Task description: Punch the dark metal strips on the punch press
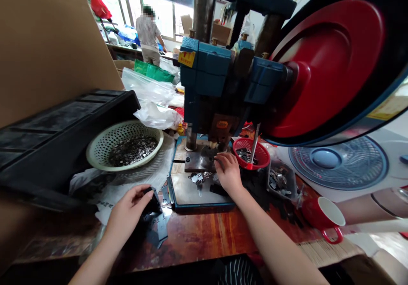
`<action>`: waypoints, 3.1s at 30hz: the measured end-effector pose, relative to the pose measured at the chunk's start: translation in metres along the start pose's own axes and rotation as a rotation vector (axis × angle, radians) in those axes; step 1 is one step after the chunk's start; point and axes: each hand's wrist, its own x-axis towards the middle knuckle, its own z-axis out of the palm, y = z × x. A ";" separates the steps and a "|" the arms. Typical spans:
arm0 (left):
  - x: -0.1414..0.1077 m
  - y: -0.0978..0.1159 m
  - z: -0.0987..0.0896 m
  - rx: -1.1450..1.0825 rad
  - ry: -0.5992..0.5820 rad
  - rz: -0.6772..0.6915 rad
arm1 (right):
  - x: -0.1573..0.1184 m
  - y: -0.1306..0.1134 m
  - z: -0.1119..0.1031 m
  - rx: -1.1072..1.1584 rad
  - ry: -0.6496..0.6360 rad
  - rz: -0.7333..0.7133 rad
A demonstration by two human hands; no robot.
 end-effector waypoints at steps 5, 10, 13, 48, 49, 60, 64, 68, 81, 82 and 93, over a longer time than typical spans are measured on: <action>-0.011 0.037 0.013 -0.448 -0.001 -0.165 | -0.004 -0.006 0.000 -0.044 -0.097 0.001; -0.022 0.065 0.033 -0.737 -0.082 -0.280 | -0.014 -0.027 -0.005 0.109 -0.116 0.066; -0.027 0.076 0.039 -0.801 -0.115 -0.316 | -0.024 -0.042 -0.010 0.301 -0.207 0.061; -0.026 0.107 0.078 -0.824 -0.424 -0.175 | -0.023 -0.054 -0.021 1.097 -0.357 0.749; -0.020 0.109 0.080 -0.783 -0.429 -0.135 | -0.020 -0.049 -0.019 0.999 -0.311 0.684; 0.074 0.132 0.119 -0.013 -0.072 0.405 | 0.033 0.004 0.015 0.191 -0.048 0.321; 0.088 0.128 0.125 0.000 -0.072 0.416 | 0.040 0.014 0.024 0.208 -0.036 0.323; 0.096 0.121 0.131 -0.021 -0.126 0.386 | 0.040 0.022 0.032 0.332 -0.044 0.360; 0.078 0.119 0.105 0.046 -0.012 0.435 | 0.022 0.030 0.023 0.405 0.055 0.450; 0.068 0.114 0.097 0.116 0.004 0.518 | 0.013 0.032 0.016 0.419 0.070 0.463; -0.017 0.027 0.083 0.556 -0.215 1.097 | -0.080 0.043 -0.051 -0.045 -0.212 0.164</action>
